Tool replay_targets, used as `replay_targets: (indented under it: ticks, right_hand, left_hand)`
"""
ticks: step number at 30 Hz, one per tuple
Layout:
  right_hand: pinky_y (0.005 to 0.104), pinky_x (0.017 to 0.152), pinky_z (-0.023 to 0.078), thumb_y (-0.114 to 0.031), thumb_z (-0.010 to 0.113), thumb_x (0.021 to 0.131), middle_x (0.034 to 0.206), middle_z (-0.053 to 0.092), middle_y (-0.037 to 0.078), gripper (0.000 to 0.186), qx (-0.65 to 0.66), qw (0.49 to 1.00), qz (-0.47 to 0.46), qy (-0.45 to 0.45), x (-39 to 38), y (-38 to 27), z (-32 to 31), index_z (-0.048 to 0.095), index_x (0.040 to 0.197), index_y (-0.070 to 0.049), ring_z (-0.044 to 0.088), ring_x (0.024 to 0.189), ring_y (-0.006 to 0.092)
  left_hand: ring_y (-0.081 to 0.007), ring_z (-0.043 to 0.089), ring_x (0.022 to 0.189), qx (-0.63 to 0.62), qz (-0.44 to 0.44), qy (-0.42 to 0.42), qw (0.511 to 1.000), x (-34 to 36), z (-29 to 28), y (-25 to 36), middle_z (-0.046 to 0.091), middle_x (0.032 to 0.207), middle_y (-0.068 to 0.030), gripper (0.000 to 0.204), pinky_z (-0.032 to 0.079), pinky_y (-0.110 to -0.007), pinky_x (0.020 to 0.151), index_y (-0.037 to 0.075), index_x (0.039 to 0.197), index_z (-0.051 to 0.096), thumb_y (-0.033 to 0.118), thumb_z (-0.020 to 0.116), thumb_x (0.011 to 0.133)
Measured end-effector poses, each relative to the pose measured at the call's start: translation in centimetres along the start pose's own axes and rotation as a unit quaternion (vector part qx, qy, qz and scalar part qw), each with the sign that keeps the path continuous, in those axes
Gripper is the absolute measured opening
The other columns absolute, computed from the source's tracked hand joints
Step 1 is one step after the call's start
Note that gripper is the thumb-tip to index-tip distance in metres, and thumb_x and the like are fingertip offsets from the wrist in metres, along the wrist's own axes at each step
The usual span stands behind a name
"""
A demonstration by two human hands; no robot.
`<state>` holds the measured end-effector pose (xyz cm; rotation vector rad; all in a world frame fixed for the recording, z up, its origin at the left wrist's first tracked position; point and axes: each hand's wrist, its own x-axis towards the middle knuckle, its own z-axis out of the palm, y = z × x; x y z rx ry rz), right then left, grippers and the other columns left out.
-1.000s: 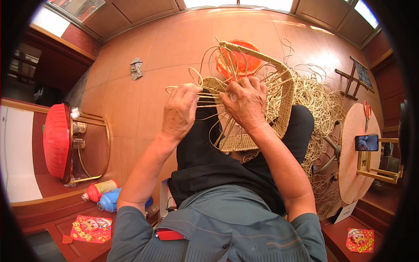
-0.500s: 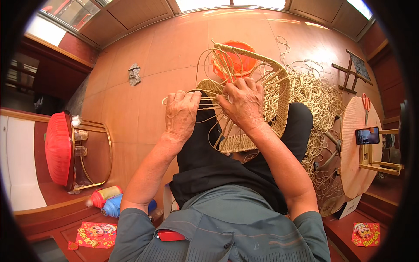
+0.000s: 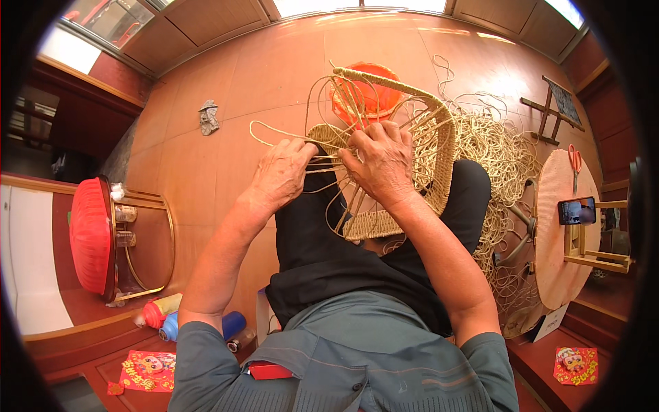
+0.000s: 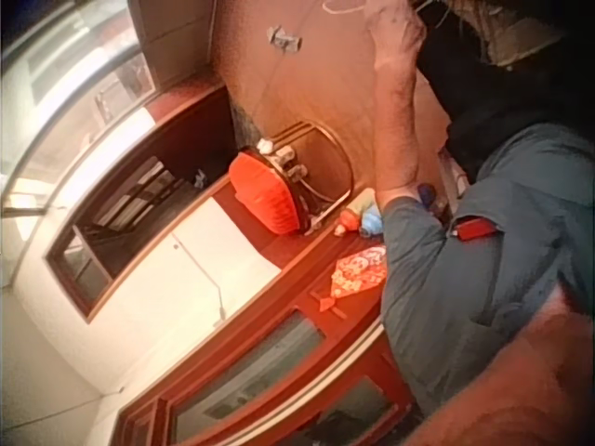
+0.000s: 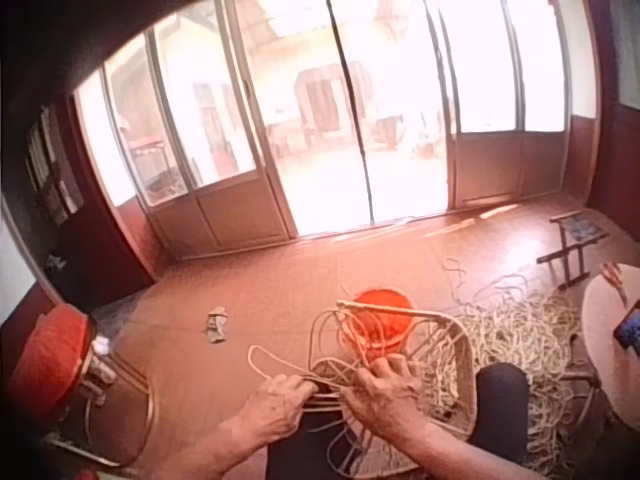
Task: Hand-weaving a basket using rattan or straw strands.
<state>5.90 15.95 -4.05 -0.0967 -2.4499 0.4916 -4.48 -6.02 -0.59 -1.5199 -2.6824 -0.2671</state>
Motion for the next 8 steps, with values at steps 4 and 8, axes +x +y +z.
replay_targets:
  ticks: [4, 8]
  right_hand:
    - [0.0454, 0.093, 0.043, -0.041, 0.084, 0.089, 0.100, 0.068, 0.000, 0.024, -0.015, 1.000, -0.003, 0.011, 0.0, 0.0, 0.0, 0.076, 0.091, -0.019, 0.063, 0.111, 0.0257]
    - [0.0456, 0.092, 0.043, -0.041, 0.084, 0.089, 0.100, 0.067, 0.000, 0.024, -0.014, 1.000, 0.000, 0.008, 0.0, 0.3, -0.1, 0.076, 0.091, -0.019, 0.063, 0.111, 0.0256]
  left_hand:
    - [-0.0357, 0.067, 0.107, 0.040, -0.013, -0.025, 0.999, 0.0, -0.5, 0.2, 0.068, 0.114, -0.0143, 0.033, 0.056, -0.048, 0.098, 0.006, 0.122, 0.067, -0.001, 0.065, 0.090]
    - [-0.0365, 0.065, 0.119, -0.042, -0.003, -0.041, 0.998, 0.0, -1.2, -0.1, 0.068, 0.118, -0.0165, 0.036, 0.052, -0.050, 0.108, 0.007, 0.123, 0.068, 0.005, 0.073, 0.088]
